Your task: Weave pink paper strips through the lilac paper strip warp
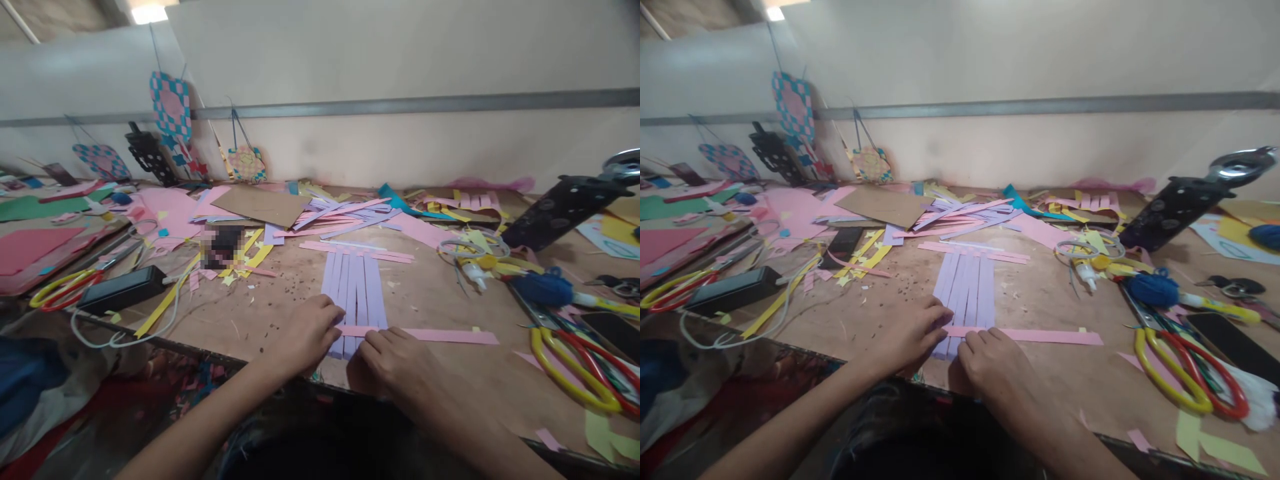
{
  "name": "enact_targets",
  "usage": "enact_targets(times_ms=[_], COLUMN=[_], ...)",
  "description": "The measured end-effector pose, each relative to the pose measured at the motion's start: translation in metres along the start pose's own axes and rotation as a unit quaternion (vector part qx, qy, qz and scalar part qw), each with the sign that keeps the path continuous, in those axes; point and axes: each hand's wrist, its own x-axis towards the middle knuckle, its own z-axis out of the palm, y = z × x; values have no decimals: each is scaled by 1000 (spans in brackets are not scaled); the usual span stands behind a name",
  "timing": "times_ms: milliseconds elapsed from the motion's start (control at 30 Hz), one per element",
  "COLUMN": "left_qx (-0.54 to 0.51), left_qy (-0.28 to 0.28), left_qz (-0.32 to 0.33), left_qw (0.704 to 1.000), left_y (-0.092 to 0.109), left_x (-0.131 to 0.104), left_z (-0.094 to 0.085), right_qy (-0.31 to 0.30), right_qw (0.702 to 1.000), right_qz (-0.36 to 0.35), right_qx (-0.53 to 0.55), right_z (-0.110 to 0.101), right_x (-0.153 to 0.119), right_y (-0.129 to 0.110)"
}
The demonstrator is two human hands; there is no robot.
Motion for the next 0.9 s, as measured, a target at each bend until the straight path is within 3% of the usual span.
enact_targets(times_ms=[167,300,467,700,900], left_qx=[31,39,-45,-87,-135], left_qy=[-16,-21,-3,28,49], left_qz=[-14,-11,32,26,-12], left_qw=[999,999,998,995,990], left_y=[2,4,0,11,9], left_x=[1,3,3,7,12], left_z=[-6,-6,0,6,12], right_qy=[21,37,58,83,67], right_qw=[992,963,926,905,923], right_qz=[50,121,158,174,221], right_qx=[110,238,337,378,307], right_z=[-12,-24,-21,-18,-18], right_x=[3,8,10,9,0], right_y=[8,11,13,15,20])
